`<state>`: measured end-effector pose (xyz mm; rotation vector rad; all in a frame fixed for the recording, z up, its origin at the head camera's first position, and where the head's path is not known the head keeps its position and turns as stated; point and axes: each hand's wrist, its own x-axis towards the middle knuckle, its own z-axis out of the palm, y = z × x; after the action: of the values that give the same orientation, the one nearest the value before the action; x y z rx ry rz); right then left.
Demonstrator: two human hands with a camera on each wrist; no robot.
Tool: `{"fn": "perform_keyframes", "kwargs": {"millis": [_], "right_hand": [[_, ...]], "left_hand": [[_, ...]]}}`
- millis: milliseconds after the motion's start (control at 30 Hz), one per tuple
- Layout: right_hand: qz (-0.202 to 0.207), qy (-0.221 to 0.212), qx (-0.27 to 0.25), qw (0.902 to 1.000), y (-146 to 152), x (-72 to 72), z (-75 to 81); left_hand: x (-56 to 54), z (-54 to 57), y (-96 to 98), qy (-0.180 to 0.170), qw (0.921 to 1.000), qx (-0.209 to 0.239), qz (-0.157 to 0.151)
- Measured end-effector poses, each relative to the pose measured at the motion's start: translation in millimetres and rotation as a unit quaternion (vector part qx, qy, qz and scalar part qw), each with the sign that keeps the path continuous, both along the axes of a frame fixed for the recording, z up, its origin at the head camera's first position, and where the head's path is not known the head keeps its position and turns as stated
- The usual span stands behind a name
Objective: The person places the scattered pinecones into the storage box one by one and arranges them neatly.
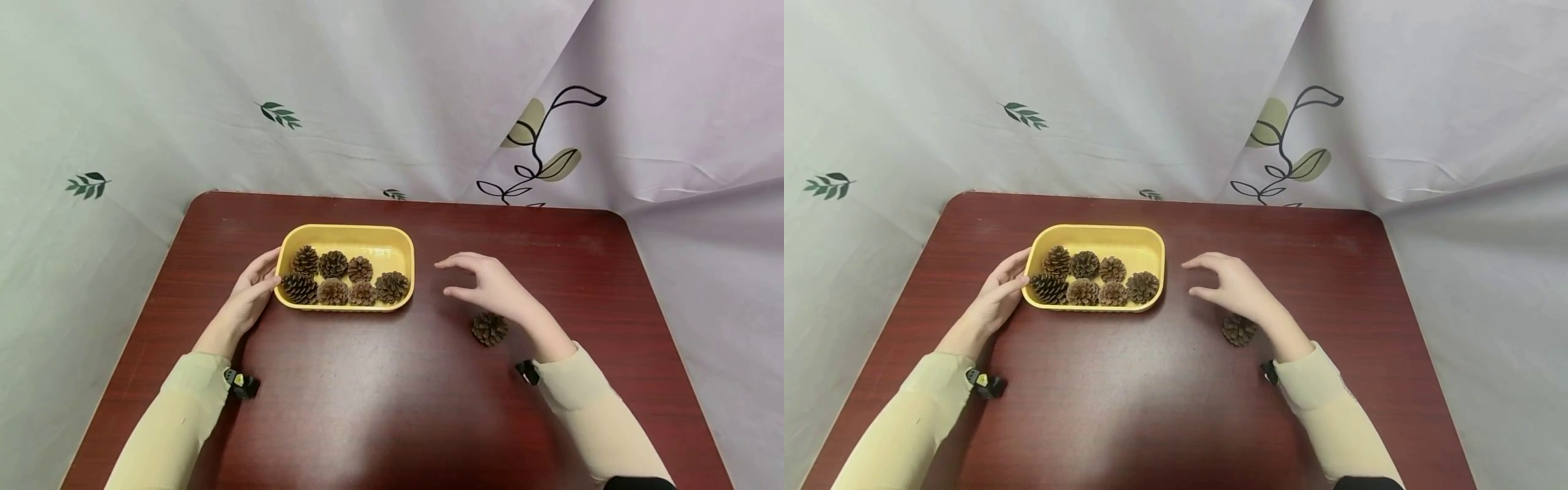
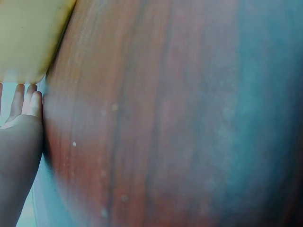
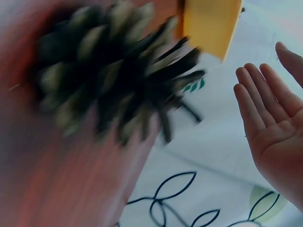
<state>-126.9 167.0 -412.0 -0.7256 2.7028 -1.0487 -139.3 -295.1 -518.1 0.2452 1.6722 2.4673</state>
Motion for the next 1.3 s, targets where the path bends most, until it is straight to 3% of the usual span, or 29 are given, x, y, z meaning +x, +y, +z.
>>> {"fn": "perform_keyframes", "kwargs": {"millis": [300, 633, 1300], "right_hand": [[-0.029, -0.027, 0.009, 0.9992, 35.7, 18.7, -16.5], [-0.017, -0.031, 0.038, 0.9987, 61.4, 36.4, -27.5], [0.003, -0.054, 0.067, 0.9963, 80.2, 52.8, -46.8]], "left_hand": [[0.8, 2.8, 0.8, -0.007, 1.0000, -0.006, 0.001], [0.5, 1.8, 0.5, -0.007, 1.0000, -0.001, 0.002], [-0.2, 0.2, 0.2, -0.004, 1.0000, -0.002, 0.003]]}}
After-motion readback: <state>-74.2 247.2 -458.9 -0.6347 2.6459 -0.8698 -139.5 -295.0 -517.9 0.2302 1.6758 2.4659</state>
